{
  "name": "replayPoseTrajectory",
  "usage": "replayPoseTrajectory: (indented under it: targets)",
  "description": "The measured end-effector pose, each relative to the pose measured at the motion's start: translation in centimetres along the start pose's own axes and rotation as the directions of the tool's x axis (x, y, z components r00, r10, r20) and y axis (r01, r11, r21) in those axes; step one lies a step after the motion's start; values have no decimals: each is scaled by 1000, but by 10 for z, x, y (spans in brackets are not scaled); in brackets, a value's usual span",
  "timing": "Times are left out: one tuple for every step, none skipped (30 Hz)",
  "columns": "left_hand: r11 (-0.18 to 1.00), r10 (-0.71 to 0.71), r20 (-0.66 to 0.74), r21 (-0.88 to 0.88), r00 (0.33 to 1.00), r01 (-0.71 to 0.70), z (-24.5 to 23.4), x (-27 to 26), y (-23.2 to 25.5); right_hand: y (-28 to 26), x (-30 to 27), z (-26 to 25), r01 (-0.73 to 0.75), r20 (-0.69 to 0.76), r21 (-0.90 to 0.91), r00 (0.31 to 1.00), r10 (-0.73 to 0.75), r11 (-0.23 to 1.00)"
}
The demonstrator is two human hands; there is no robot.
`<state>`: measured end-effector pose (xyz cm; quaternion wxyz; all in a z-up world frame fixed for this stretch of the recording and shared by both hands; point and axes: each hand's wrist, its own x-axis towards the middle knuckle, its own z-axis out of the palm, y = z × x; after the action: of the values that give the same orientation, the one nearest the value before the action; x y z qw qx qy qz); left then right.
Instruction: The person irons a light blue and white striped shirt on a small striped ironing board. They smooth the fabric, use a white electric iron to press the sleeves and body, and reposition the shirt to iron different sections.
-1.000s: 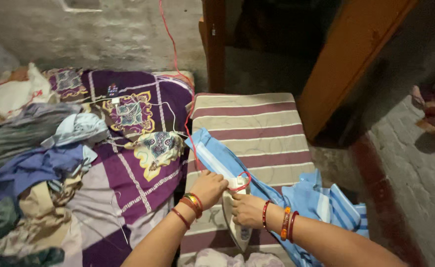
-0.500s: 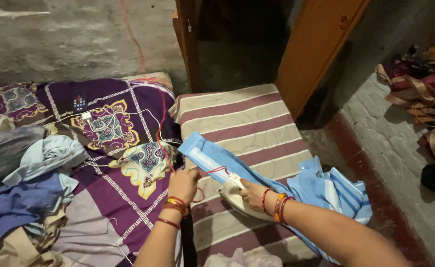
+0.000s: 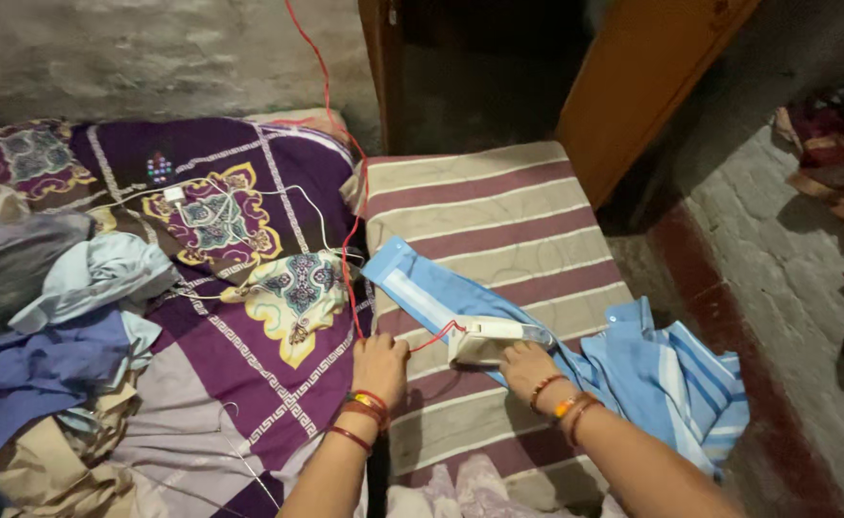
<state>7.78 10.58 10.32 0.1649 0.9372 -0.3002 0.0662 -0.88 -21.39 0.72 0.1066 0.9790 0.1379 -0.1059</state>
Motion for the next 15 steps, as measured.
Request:
replayPoseTrajectory:
  targets:
    - [999,2,-23,33,1000,-1,-2,-2,5,-7,-13,6,-130,-59,197,988,145,972]
    - [995,87,-129,55,988,-80,-3,-8,12,-12,-25,13,-239,-91,391,951,296,889]
    - [984,174,-232,86,957,-158,-3,-19,18,-19,-31,22,-276,-70,640,909,412,717]
    - [965,259,-329,123,908,-230,-1,-32,24,-28,-34,32,-274,-16,832,857,514,482]
    - [953,292,-252,-6,922,-303,7,-47,29,-32,-30,43,-227,63,952,800,597,203]
    - [923,334,-177,-140,926,-359,20,-65,34,-32,-22,52,-189,163,982,791,589,-17]
    - [887,382,-177,-206,907,-414,38,-79,36,-36,-14,59,-145,258,960,790,556,-239]
    - [843,429,-181,-272,885,-464,61,-94,35,-42,-8,63,-98,341,888,794,503,-449]
    - [794,477,-183,-329,860,-511,86,-109,31,-46,1,64,-67,394,845,750,532,-531]
    - [779,505,-158,-340,848,-527,111,-124,29,-47,13,62,-31,449,794,703,551,-608]
    - [773,525,-130,-341,841,-535,134,-136,26,-46,28,56,14,501,736,661,559,-676]
    - [769,546,-101,-335,832,-545,151,-146,22,-44,42,48,97,515,714,598,614,-693]
    - [762,569,-73,-326,819,-559,161,-149,19,-42,57,41,184,527,692,532,663,-698]
    - [747,598,-62,-317,799,-584,164,-148,12,-40,69,36,271,541,668,461,703,-693]
    - [733,622,-50,-312,781,-604,161,-151,7,-39,76,34,361,577,575,458,677,-734]
